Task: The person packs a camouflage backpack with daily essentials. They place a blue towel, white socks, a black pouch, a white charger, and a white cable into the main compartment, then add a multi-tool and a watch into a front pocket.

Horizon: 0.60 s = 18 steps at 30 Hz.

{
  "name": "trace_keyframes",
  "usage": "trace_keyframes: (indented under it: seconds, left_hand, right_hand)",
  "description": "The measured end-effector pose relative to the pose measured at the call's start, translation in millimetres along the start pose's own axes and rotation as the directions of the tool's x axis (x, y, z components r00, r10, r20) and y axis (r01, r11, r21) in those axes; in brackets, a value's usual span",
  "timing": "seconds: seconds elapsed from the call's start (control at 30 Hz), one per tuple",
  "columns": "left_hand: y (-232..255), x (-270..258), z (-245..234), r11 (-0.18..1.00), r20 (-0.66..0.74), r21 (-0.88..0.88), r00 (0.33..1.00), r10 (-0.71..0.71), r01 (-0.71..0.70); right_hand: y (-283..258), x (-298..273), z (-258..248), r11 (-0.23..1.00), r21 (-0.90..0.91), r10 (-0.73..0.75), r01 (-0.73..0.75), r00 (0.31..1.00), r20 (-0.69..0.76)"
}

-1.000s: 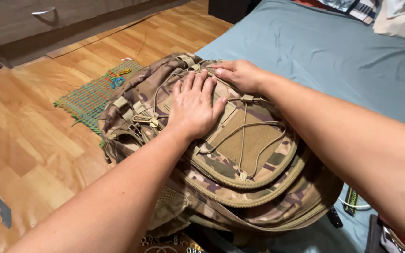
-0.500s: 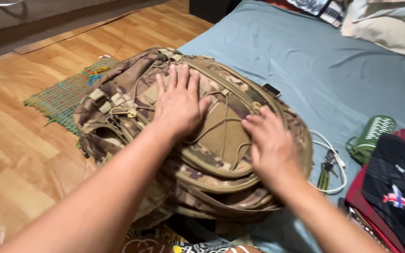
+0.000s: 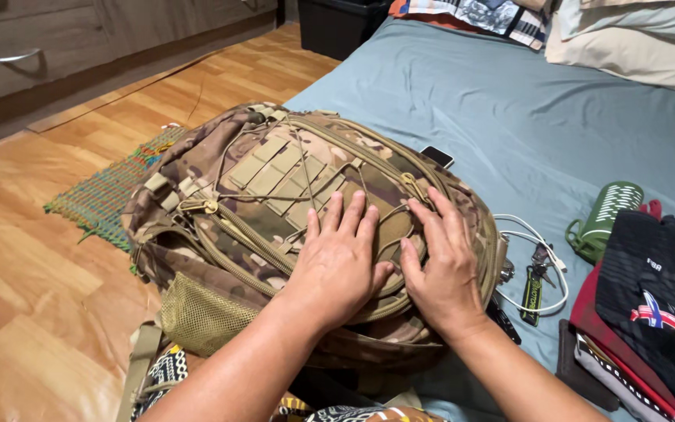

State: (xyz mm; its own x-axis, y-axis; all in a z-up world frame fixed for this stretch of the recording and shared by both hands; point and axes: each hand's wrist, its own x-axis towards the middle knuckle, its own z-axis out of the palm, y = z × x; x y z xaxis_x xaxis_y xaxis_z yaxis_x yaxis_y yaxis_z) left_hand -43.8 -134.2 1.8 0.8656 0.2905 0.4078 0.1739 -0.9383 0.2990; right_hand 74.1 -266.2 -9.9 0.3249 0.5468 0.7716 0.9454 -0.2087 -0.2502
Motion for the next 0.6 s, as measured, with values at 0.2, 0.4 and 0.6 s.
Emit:
trace_keyframes:
  seconds: [0.2, 0.4, 0.6]
  left_hand:
    - [-4, 10, 2, 0.999, 0.05, 0.017, 0.998, -0.037, 0.036]
    - [-7, 1, -27, 0.988, 0.153, -0.152, 0.988, 0.013, 0.01]
    - [6, -17, -44, 0.986, 0.135, -0.164, 0.99, 0.032, -0.01]
  right_hand:
    - [6, -6, -4, 0.989, 0.112, 0.103, -0.098, 0.994, -0.037]
    - [10, -5, -5, 0.889, 0.327, 0.324, -0.32, 0.945, 0.044]
    - [14, -3, -3, 0.862, 0.393, 0.321, -0.32, 0.945, 0.065]
